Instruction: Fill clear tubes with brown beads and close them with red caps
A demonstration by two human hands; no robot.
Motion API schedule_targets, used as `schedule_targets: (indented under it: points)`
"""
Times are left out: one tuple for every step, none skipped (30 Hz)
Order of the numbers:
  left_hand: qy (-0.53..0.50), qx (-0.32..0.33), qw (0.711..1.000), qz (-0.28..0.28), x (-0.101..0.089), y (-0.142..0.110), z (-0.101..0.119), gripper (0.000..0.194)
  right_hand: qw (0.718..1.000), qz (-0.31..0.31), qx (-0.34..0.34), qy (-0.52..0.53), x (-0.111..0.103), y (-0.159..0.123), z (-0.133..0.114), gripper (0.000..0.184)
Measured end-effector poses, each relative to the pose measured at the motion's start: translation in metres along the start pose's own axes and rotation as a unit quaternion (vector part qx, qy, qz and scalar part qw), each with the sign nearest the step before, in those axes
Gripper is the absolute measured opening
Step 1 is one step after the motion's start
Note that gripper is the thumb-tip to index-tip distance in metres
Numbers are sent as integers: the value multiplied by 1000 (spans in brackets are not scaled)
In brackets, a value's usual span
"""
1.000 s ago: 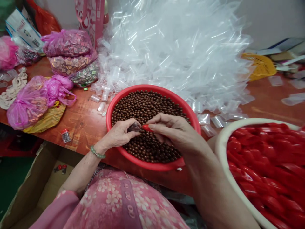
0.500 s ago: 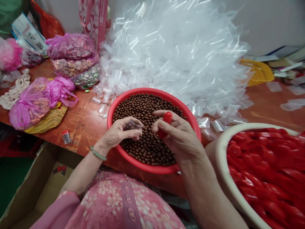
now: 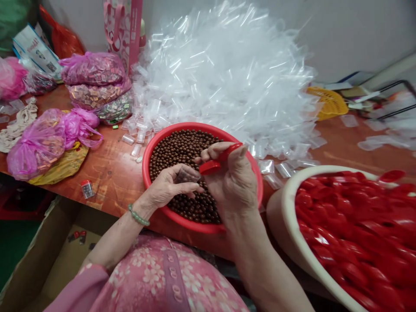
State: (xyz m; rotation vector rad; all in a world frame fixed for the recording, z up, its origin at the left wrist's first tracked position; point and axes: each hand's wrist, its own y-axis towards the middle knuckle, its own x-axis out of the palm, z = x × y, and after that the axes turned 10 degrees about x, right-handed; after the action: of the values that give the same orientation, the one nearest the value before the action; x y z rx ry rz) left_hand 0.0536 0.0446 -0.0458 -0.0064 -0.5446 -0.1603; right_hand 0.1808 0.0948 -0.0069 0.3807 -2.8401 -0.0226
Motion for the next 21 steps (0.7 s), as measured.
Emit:
schedule_targets:
  points:
    - [0, 2, 1000, 10, 1, 1, -1, 45, 1000, -3, 3, -10, 1, -2, 3, 54]
    - [3, 3, 1000, 18, 1, 1, -2, 47, 1000, -6, 7, -17, 1, -3, 6, 54]
    - [8, 1, 1000, 23, 2, 1, -2, 48, 1000, -9, 12, -20, 0, -5, 9, 53]
    - [13, -4, 1000, 24, 2, 1, -3, 48, 1000, -13, 17, -19, -1, -7, 11, 54]
    - [14, -10, 1000, 23, 3, 1, -3, 47, 1000, -19, 20, -13, -3, -9, 13, 53]
    - [11, -15, 1000, 23, 4, 1, -3, 46, 999, -26, 22, -3, -5, -11, 14, 52]
    - [3, -18, 1000, 25, 4, 0, -4, 45, 999, -36, 23, 10, -7, -13, 15, 51]
    - [-7, -19, 999, 30, 5, 0, -4, 45, 998, -48, 23, 21, -9, -15, 14, 50]
    - [-18, -20, 999, 35, 5, 0, -5, 45, 997, -60, 24, 29, -10, -17, 13, 48]
    - [-27, -22, 999, 39, 6, 0, -5, 44, 996, -74, 28, 30, -12, -19, 12, 46]
    - [-34, -24, 998, 40, 6, 0, -6, 44, 996, -85, 30, 24, -13, -20, 11, 45]
    - [-39, -26, 998, 40, 6, 1, -6, 44, 995, -93, 31, 14, -14, -22, 9, 44]
    - [-44, -28, 998, 40, 5, 1, -6, 44, 995, -94, 28, 1, -16, -23, 9, 42]
    - [-49, -30, 997, 41, 5, 1, -6, 45, 996, -87, 22, -11, -17, -23, 9, 40]
    - [-54, -32, 997, 41, 5, 1, -6, 46, 997, -76, 14, -21, -19, -24, 10, 38]
    - [-58, -35, 997, 42, 4, 2, -6, 46, 997, -64, 9, -29, -20, -24, 11, 36]
    - [-59, -39, 997, 44, 4, 2, -5, 47, 998, -56, 9, -35, -22, -24, 14, 34]
    - [-59, -42, 996, 47, 3, 2, -5, 47, 998, -50, 11, -43, -24, -25, 17, 32]
    - [-58, -44, 996, 52, 3, 2, -5, 48, 997, -47, 14, -54, -25, -25, 20, 30]
    - [-56, -45, 996, 55, 3, 2, -5, 48, 996, -45, 19, -69, -26, -26, 22, 28]
    - [-53, -45, 996, 58, 3, 2, -5, 49, 995, -45, 23, -92, -27, -26, 24, 24]
